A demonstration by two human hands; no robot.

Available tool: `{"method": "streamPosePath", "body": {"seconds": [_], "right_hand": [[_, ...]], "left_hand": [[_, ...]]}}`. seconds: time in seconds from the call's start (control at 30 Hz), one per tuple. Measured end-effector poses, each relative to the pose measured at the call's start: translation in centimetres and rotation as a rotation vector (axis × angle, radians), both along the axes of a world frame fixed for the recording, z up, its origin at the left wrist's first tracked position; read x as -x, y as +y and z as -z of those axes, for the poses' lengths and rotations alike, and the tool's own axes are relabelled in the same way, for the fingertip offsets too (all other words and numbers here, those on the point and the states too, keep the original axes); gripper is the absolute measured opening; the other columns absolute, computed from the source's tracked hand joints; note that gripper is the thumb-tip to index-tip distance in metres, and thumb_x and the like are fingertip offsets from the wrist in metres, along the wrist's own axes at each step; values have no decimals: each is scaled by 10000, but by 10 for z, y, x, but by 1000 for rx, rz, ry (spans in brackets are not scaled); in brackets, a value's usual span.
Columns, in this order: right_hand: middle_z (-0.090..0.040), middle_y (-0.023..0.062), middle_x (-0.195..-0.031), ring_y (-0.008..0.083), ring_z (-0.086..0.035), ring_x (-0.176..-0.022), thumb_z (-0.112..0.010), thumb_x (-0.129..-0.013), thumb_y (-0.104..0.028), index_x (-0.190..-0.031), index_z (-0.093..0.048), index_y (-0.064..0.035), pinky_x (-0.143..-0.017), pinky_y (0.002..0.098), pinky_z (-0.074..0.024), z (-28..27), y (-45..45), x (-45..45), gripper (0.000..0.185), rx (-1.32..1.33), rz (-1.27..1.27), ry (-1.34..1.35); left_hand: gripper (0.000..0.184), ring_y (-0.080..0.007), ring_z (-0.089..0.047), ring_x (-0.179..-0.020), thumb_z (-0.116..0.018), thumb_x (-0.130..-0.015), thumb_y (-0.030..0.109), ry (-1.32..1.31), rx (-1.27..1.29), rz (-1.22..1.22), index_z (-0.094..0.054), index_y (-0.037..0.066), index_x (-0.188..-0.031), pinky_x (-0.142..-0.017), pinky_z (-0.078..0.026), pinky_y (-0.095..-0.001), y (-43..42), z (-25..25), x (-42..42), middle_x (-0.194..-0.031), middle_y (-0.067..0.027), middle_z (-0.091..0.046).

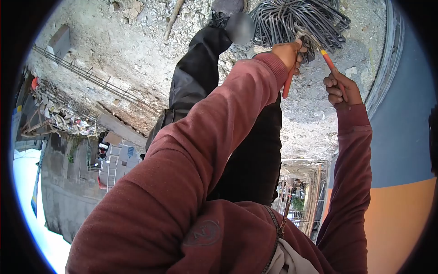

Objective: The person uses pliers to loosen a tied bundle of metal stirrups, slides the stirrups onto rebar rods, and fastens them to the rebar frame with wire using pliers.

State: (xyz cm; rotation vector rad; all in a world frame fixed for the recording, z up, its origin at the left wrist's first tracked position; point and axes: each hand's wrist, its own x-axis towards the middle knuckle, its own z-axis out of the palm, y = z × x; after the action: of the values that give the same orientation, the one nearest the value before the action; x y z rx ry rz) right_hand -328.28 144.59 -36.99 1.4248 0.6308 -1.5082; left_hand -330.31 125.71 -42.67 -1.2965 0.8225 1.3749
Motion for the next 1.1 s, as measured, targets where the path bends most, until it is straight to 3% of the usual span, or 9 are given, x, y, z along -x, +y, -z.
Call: {"method": "streamPosePath", "body": {"seconds": [0.13,0.23,0.43,0.5,0.57,0.77,0.87,1.07,1.1], "right_hand": [[-455,-22,-659,-7,-273,-406,-579,-845,-362,-708,-446,-121,-331,146,-204,9,18,16,308,-3,-423,72],[-458,-22,-648,-9,-271,-397,-593,-830,-382,-683,-448,-121,-326,151,-187,11,27,22,333,68,-394,107],[-444,-27,-657,-11,-268,-390,-567,-851,-369,-685,-433,-133,-325,144,-183,7,14,15,318,116,-276,120],[-445,-26,-659,-11,-271,-390,-562,-854,-368,-681,-428,-133,-325,142,-179,8,18,12,322,189,-213,98],[-441,-25,-656,-12,-276,-387,-558,-856,-366,-678,-424,-131,-319,139,-175,13,24,12,324,201,-150,61],[-451,-7,-697,-12,-265,-372,-542,-868,-353,-699,-430,-129,-300,138,-175,-1,4,32,303,99,-227,33],[-470,3,-731,-10,-283,-390,-537,-870,-341,-738,-468,-119,-320,142,-185,4,12,26,267,127,-153,-7],[-541,15,-707,19,-335,-453,-587,-838,-344,-783,-570,-66,-362,178,-223,26,18,-9,284,-180,-456,111],[-547,12,-647,49,-389,-474,-582,-843,-329,-745,-589,-46,-401,211,-278,22,12,-10,299,-255,-577,204]], "left_hand": [[306,-123,-358,-439,-451,-914,274,23,59,71,-552,-11,-864,-399,-298,-276,14,3,7,-549,-23,-414],[308,-140,-388,-443,-433,-908,254,0,69,161,-555,-23,-849,-402,-316,-297,22,13,17,-575,-39,-451],[233,-162,-410,-469,-451,-881,246,594,-529,-85,-528,31,-832,-391,-322,-296,7,112,-52,-590,-30,-449],[147,-160,-428,-506,-461,-857,203,-272,26,-384,-515,75,-808,-408,-332,-322,28,1,30,-612,-31,-460],[401,-209,-597,-715,-648,-731,317,262,-226,-233,-547,43,-1005,-597,-448,-327,38,96,-49,-756,-77,-612],[173,-147,-415,-501,-474,-840,249,191,-635,-319,-504,88,-784,-469,-348,-321,7,105,-42,-590,18,-439],[176,-168,-463,-550,-491,-824,219,795,-582,165,-519,72,-730,-498,-384,-324,10,101,-22,-616,-32,-478],[230,-266,-633,-700,-574,-778,210,978,-99,1590,-647,-7,-796,-620,-495,-335,24,-19,64,-732,-178,-640],[211,-222,-591,-621,-564,-807,184,681,87,1202,-631,-14,-833,-559,-476,-341,15,-14,54,-708,-125,-610]]}}
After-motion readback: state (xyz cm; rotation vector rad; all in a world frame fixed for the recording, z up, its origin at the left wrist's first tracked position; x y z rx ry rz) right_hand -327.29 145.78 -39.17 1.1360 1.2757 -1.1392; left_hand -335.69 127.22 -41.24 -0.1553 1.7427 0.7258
